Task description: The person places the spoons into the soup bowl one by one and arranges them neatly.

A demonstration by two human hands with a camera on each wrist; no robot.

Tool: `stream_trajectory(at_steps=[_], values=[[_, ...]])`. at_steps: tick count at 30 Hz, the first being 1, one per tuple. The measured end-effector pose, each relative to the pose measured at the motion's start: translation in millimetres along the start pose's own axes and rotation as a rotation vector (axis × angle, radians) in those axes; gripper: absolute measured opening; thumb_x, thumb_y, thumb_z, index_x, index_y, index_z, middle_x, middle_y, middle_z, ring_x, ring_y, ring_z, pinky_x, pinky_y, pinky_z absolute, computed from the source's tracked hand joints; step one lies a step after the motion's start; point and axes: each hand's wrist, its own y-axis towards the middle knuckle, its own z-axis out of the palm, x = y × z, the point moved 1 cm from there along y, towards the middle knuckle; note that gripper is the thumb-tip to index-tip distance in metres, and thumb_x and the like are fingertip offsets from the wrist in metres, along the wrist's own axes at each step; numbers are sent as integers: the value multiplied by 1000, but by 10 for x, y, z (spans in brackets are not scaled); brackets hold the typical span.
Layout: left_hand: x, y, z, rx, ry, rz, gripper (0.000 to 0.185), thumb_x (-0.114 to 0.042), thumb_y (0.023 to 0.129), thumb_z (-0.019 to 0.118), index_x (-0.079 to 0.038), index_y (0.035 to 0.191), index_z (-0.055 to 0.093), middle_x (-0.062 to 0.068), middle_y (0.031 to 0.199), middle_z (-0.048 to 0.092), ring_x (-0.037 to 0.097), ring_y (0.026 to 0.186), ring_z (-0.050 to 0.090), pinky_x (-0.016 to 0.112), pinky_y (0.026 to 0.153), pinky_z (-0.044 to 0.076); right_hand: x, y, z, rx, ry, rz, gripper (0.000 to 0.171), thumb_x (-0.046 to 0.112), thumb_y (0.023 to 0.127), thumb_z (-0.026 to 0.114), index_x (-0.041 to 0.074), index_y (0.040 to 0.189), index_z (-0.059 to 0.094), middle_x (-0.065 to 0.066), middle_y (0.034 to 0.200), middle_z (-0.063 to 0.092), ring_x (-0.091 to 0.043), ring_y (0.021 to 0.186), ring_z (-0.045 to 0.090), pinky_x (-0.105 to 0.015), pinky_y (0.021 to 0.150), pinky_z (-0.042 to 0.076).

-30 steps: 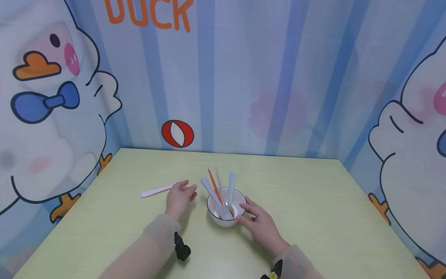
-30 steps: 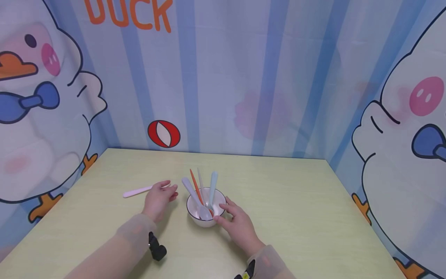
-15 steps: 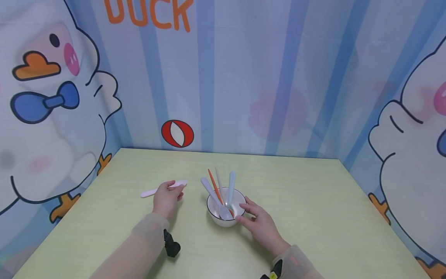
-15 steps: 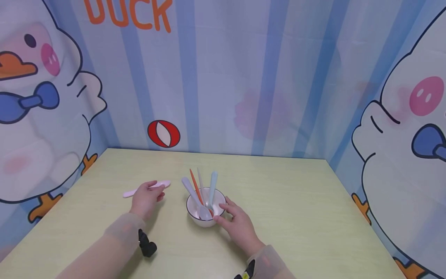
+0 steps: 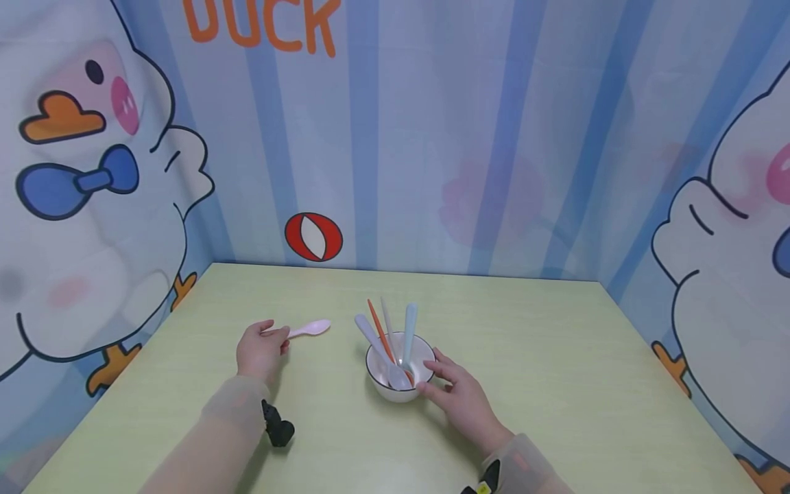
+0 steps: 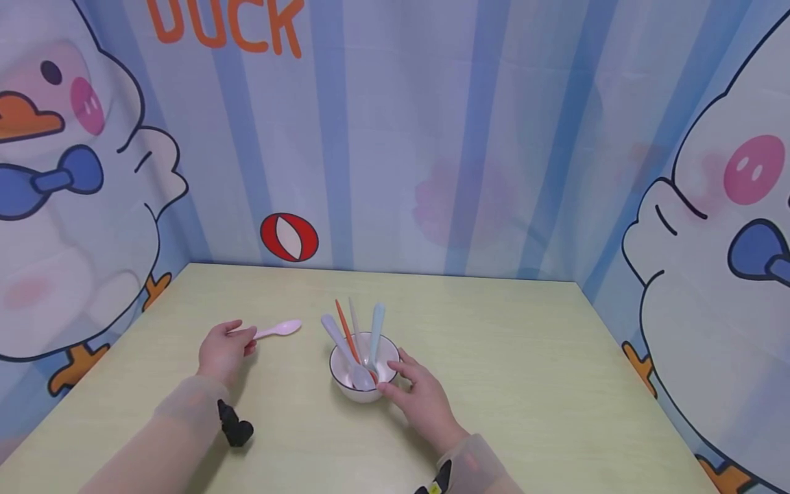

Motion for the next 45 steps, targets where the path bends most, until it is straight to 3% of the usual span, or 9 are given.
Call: stream_trajectory(at_steps=[5,11,15,24,32,45], values=[[51,94,-119,-50,13,-22,50,-18,96,60,-2,141,44,17,122,55,21,92,60,23,73,53,7,-2,-8,2,7,-2,44,28,86,74,9,124,64,-6,150,39,-32,137,36,-51,97,44],[75,101,-216,-74,125,-25,45,-21,96,59,-5,138,49,17,132,50,31,117,47,42,97,42,17,-8,-8,5,16,-1,43,28,86,73,8,124,65,-7,150,39,-33,137,36,-51,97,44],[88,84,-272,-63,203,-53,45,-26,96,60,-8,136,52,16,137,47,35,123,41,50,102,34,18,-7,-4,5,8,2,43,27,86,74,9,124,65,-6,150,39,-32,137,36,-51,97,44],[235,178,-349,13,413,-84,52,-30,90,67,-12,136,53,22,137,43,46,124,28,57,97,30,-8,-7,7,15,9,6,44,27,86,73,8,124,64,-5,151,38,-32,137,36,-51,97,44],[238,203,-402,37,403,-68,49,-24,92,65,-7,136,51,26,138,39,47,124,31,57,100,30,-15,-5,1,9,9,1,45,29,85,74,9,124,64,-6,151,38,-31,137,36,-50,97,45],[250,205,-396,32,465,-43,39,-21,90,68,-5,124,60,22,122,53,39,107,39,50,87,37,-9,-9,-1,4,7,-14,44,28,85,74,9,124,64,-7,151,38,-32,137,36,-50,96,45]])
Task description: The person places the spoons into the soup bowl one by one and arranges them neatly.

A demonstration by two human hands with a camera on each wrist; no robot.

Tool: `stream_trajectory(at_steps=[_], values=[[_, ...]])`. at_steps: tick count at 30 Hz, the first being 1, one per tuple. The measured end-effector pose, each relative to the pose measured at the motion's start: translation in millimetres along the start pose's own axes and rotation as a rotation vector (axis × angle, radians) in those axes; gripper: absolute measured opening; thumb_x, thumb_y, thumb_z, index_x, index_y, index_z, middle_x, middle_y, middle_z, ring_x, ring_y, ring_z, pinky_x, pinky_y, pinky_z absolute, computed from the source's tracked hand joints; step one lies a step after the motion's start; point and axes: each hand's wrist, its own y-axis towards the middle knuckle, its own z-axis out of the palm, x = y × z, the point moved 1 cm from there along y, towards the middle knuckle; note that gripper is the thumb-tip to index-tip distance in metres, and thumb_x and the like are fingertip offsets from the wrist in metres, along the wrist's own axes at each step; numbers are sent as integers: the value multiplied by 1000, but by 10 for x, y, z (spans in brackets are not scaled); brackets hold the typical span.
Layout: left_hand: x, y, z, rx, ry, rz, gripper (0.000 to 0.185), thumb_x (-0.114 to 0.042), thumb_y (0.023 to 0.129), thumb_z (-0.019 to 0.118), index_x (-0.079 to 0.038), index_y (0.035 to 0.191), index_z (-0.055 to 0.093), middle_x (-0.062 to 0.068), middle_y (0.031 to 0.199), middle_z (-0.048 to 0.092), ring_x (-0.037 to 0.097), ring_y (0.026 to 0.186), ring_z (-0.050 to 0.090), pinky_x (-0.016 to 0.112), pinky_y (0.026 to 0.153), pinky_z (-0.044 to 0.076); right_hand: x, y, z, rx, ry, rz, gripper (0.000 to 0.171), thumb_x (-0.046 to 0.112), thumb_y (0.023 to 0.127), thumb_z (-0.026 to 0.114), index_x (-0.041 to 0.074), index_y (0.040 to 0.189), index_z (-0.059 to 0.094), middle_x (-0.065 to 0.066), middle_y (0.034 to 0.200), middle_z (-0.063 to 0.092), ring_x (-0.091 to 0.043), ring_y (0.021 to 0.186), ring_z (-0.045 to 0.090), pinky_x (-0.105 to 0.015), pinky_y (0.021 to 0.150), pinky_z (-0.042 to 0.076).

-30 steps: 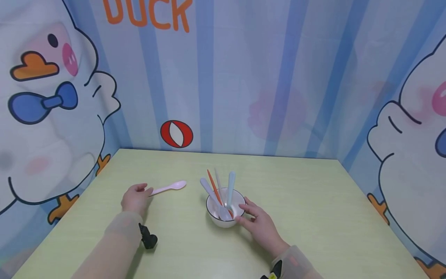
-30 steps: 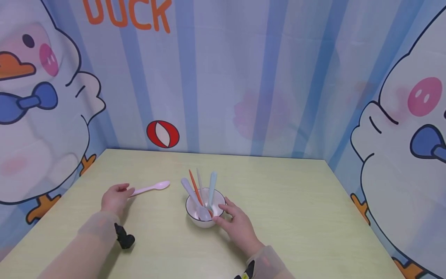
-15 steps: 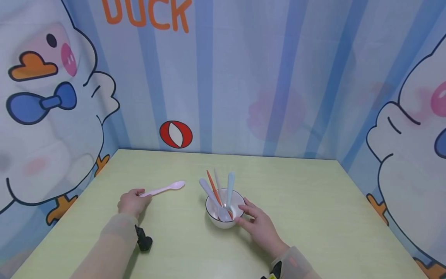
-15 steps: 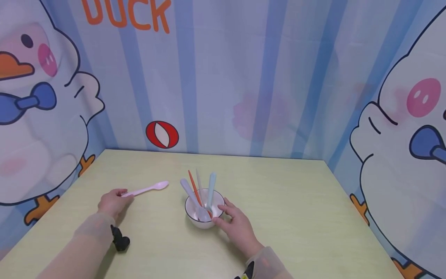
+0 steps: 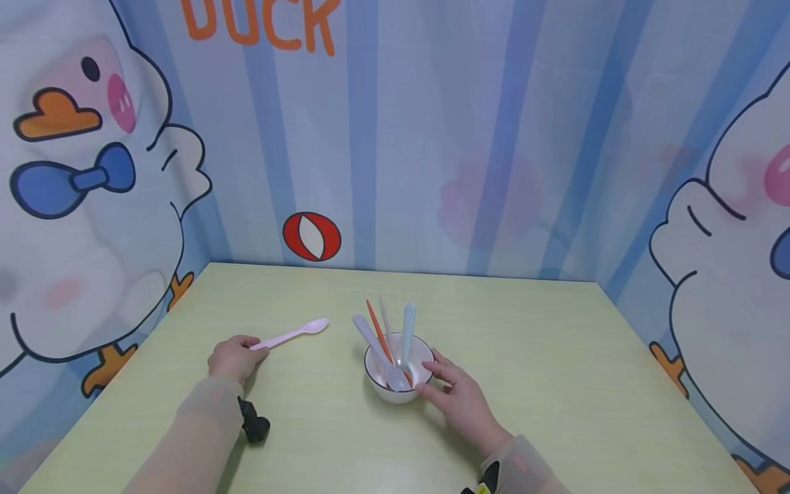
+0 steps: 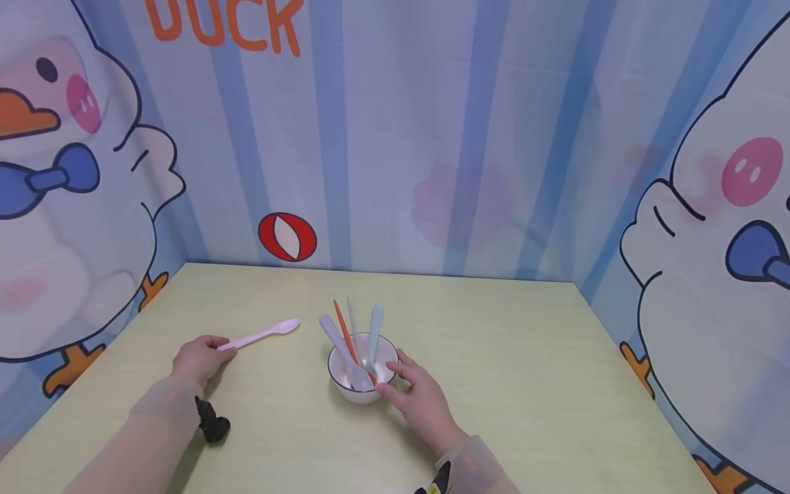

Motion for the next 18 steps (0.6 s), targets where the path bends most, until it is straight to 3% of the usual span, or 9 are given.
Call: stream_trajectory(at_steps=[9,18], values=[[5,-22,12,-14,60,27,37,-21,88,70,-5,121,62,20,114,56,37,102,41,50,85,36,5,5,8,2,-2,9,44,27,85,74,8,124,64,-8,151,38,-32,137,36,-50,97,45],[28,15,38,-14,60,24,38,-21,88,70,-8,123,63,19,119,56,38,106,39,51,87,35,17,1,15,-5,-12,22,44,28,85,74,10,124,64,-4,151,38,-30,137,37,-49,96,46]])
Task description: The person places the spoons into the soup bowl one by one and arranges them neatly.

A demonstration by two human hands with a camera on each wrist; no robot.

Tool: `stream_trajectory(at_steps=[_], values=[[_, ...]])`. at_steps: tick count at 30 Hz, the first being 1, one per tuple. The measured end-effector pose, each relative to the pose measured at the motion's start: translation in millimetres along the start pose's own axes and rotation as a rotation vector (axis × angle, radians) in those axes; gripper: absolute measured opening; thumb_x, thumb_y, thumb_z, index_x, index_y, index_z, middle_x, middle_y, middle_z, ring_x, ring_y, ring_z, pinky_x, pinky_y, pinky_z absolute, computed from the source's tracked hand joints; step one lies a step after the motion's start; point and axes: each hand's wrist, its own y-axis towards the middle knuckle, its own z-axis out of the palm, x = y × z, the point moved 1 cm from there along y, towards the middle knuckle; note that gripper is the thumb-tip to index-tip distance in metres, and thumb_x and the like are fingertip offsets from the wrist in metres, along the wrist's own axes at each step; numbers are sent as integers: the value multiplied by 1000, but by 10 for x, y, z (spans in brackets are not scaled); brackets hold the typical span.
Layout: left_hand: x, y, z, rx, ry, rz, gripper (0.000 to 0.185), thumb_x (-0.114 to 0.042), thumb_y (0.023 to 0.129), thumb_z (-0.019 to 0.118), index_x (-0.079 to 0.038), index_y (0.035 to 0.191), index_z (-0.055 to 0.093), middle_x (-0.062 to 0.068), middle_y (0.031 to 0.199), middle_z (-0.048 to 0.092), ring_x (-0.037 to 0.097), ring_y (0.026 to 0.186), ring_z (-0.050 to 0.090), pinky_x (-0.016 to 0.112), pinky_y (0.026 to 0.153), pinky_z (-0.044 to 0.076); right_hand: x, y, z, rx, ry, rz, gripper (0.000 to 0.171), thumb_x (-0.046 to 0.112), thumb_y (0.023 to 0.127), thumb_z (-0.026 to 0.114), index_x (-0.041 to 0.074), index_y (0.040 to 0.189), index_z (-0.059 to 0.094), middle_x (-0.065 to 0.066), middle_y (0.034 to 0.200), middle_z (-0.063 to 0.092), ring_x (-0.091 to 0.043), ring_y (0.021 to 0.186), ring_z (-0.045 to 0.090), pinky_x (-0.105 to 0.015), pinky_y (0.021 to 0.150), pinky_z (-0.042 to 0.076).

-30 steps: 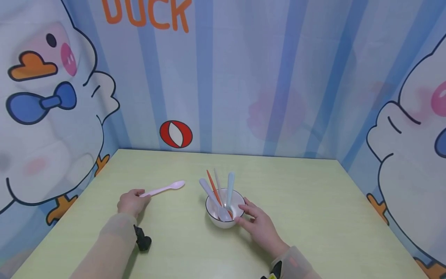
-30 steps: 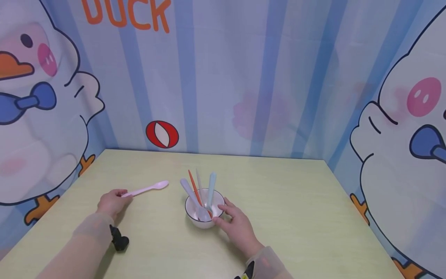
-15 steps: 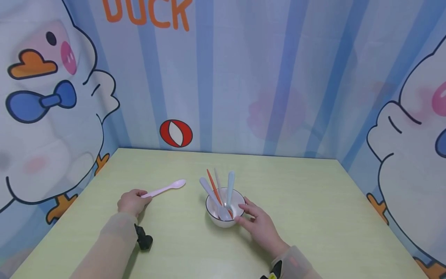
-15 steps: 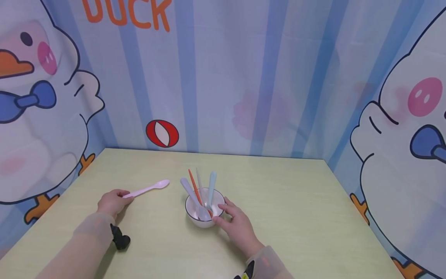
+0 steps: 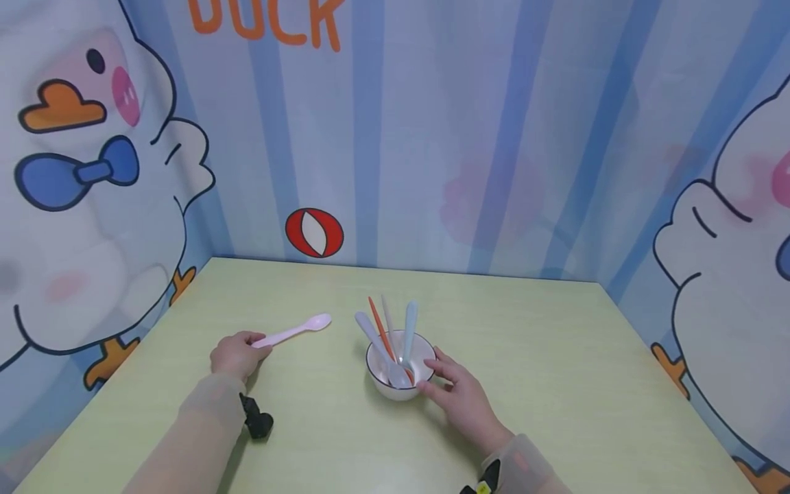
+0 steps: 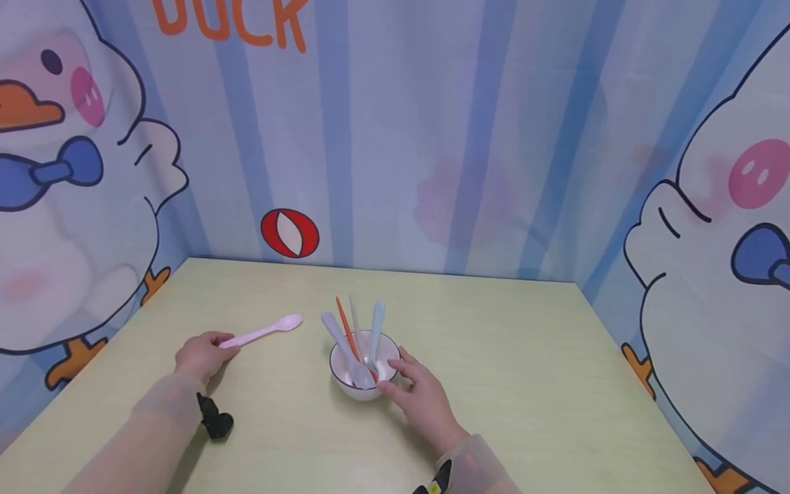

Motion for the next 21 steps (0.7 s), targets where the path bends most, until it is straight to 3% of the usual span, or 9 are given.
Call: stream_trajectory(at_steps=[21], values=[[11,9,32,-19,-22,5,34,-19,89,69,-8,120,63,17,114,57,36,103,38,49,83,34,16,-3,-6,8,15,22,47,29,85,75,10,126,63,-2,151,38,-29,138,35,-50,97,45]])
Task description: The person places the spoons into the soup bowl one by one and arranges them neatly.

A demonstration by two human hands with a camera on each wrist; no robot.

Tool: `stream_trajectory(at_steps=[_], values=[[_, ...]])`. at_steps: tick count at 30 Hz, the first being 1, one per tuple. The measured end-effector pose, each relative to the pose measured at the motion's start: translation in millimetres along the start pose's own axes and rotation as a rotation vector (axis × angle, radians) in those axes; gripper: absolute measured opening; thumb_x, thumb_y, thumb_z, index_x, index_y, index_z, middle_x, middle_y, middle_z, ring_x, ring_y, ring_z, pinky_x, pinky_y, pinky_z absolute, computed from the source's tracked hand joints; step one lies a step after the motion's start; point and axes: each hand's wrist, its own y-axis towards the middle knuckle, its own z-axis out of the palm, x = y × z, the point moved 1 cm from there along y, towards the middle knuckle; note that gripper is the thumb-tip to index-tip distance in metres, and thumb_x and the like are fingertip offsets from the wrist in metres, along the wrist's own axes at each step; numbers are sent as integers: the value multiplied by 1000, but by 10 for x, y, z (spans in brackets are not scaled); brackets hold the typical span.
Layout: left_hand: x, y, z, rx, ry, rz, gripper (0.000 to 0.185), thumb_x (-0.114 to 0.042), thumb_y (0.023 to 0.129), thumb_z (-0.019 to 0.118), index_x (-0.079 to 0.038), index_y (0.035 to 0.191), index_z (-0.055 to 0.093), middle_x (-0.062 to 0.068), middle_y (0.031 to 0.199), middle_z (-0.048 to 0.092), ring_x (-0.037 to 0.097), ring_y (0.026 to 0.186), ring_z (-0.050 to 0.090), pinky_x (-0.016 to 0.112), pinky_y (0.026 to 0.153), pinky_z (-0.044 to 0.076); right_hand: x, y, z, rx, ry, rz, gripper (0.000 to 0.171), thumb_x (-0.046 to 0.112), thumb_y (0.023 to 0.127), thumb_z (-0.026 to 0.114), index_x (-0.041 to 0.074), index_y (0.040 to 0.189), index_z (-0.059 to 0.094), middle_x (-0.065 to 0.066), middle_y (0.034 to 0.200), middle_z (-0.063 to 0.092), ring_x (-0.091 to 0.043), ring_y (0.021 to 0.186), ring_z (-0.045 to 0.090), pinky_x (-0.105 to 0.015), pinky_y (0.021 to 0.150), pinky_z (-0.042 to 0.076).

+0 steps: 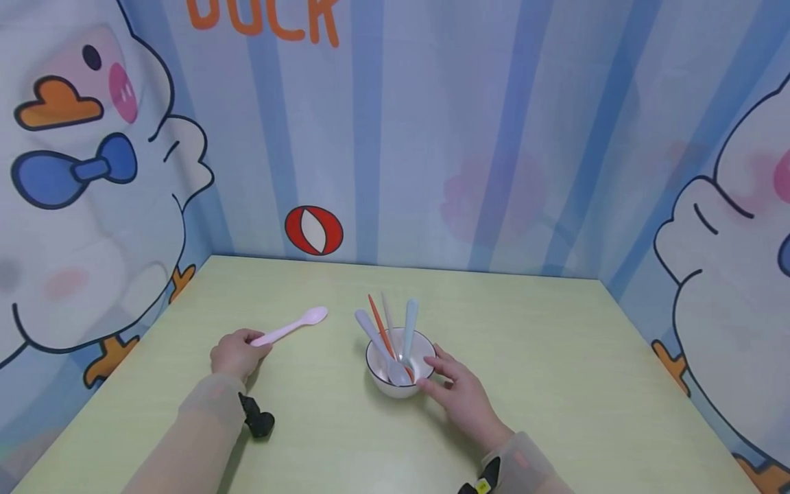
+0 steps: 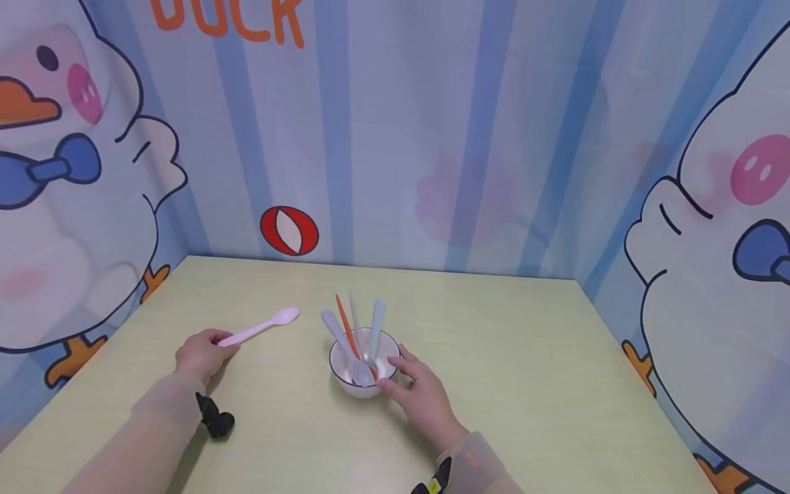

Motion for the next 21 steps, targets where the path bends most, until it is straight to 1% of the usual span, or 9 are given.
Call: stream_trajectory(at_steps=[3,8,11,21], values=[[11,3,6,-5,-5,4,34,-19,88,70,-8,119,63,16,114,58,36,103,38,48,83,34,6,-5,1,3,3,7,47,28,85,74,10,127,63,-1,151,37,-29,138,35,-49,98,45],[12,-7,-1,-8,3,16,33,-19,89,69,-8,119,62,16,113,58,36,103,38,47,82,34,9,-4,4,-5,-1,-9,46,27,85,74,9,126,63,-3,151,38,-29,137,36,-49,97,45],[13,-19,-9,-1,6,22,34,-20,89,69,-7,119,62,16,112,58,36,103,38,47,82,34,6,-3,7,-13,-10,-28,46,26,85,74,8,126,63,-5,150,39,-31,137,36,-49,96,46],[34,-9,-33,45,18,22,33,-24,91,67,-5,118,63,16,110,57,35,102,39,48,83,34,-9,2,2,-6,-1,-20,45,27,86,74,8,126,63,-4,151,39,-30,137,36,-49,97,45]])
